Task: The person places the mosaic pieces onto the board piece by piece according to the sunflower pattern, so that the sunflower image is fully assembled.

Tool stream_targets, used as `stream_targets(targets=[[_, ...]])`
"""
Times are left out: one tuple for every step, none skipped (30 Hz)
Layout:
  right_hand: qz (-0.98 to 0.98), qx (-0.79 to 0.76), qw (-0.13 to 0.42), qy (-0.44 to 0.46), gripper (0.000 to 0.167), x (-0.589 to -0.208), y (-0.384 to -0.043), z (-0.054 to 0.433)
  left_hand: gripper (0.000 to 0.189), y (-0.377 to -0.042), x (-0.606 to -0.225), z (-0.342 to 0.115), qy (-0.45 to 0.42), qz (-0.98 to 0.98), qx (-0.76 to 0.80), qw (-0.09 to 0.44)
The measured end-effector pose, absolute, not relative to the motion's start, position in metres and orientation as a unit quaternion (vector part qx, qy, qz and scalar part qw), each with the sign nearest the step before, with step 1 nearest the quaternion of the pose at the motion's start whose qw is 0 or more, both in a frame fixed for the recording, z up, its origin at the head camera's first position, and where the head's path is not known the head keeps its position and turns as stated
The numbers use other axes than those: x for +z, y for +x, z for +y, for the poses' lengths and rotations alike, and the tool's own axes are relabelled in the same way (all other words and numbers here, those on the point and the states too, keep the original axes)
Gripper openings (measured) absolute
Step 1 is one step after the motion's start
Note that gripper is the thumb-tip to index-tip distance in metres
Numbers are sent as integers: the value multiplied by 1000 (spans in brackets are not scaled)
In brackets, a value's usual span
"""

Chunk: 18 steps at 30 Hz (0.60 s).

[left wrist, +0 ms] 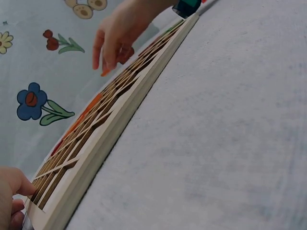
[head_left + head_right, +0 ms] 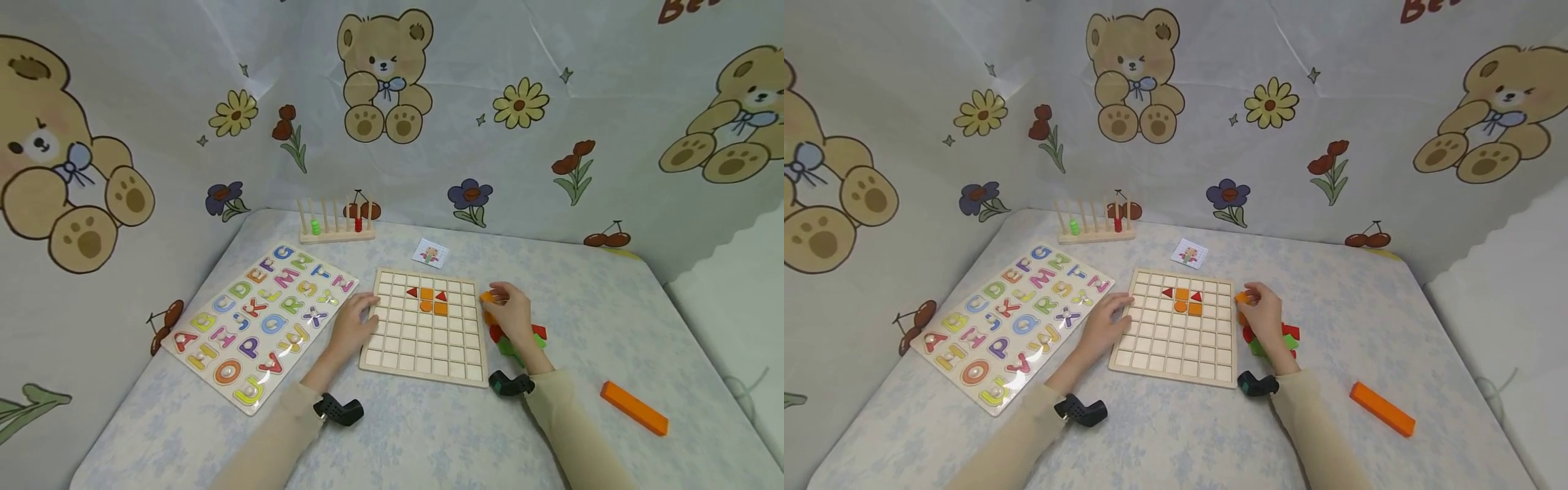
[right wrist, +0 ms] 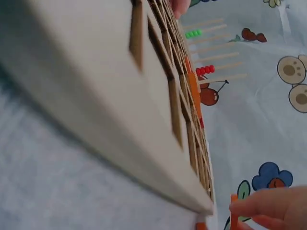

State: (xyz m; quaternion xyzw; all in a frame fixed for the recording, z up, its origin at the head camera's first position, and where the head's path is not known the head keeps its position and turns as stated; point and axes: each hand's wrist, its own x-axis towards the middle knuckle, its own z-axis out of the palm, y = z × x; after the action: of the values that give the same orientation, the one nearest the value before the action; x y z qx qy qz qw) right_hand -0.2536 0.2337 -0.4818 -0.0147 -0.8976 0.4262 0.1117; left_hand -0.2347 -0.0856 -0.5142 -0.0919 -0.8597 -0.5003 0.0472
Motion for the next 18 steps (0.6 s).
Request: stream_targets(targets=[[-896,432,105,0,40,-479,-254,229,39,-235,-514,-85,-92,-860,-500,48],[-894,437,97,15,40,-476,-254,224,39,-235,-514,-85,-92,-859,-501,49],[-893,439,88,31,40,-474,-254,218,39,-235,-514,-84,-93,-859,-502,49],[-891,445,78,47,40,-471,-255,210,39,-234,-514,-85,-92,-859,-501,50],[-888,449,67,65,39,-469,-255,201,39,-234,-514,-85,-91,-859,-501,50],[-886,453,55,83,39,-468,-256,193,38,-234,-514,-86,-91,-859,-501,50],[-883,457,43,101,39,-467,-257,185,38,-234,-514,-86,-93,-859,-501,50],[-880,459,31,117,38,-467,-258,176,38,-234,-514,-86,-94,-858,-502,49],[-877,461,17,132,38,-468,-260,169,38,-235,-514,-86,-96,-858,-502,51],[-876,460,4,146,38,-470,-262,162,38,-235,-514,-86,-96,-859,-501,50],[-875,458,-9,156,38,-472,-263,156,38,-235,-514,-86,-97,-858,-502,48],[-874,456,-19,163,37,-474,-265,150,38,-235,-514,-86,-97,-857,-503,47],[-875,453,-25,171,36,-476,-266,146,37,-235,-515,-86,-99,-857,-504,47],[-875,450,-28,177,36,-478,-267,142,37,-235,-515,-86,-100,-857,-503,48],[-874,449,-28,182,36,-480,-268,139,37,-235,-515,-86,-102,-857,-503,51],[-873,449,-25,188,35,-482,-269,137,37,-235,-515,-85,-101,-857,-503,51],[-872,450,-23,193,35,-483,-270,135,37,-235,-515,-86,-101,-858,-502,53],[-870,451,-19,198,35,-483,-270,134,38,-235,-515,-86,-102,-858,-500,55]])
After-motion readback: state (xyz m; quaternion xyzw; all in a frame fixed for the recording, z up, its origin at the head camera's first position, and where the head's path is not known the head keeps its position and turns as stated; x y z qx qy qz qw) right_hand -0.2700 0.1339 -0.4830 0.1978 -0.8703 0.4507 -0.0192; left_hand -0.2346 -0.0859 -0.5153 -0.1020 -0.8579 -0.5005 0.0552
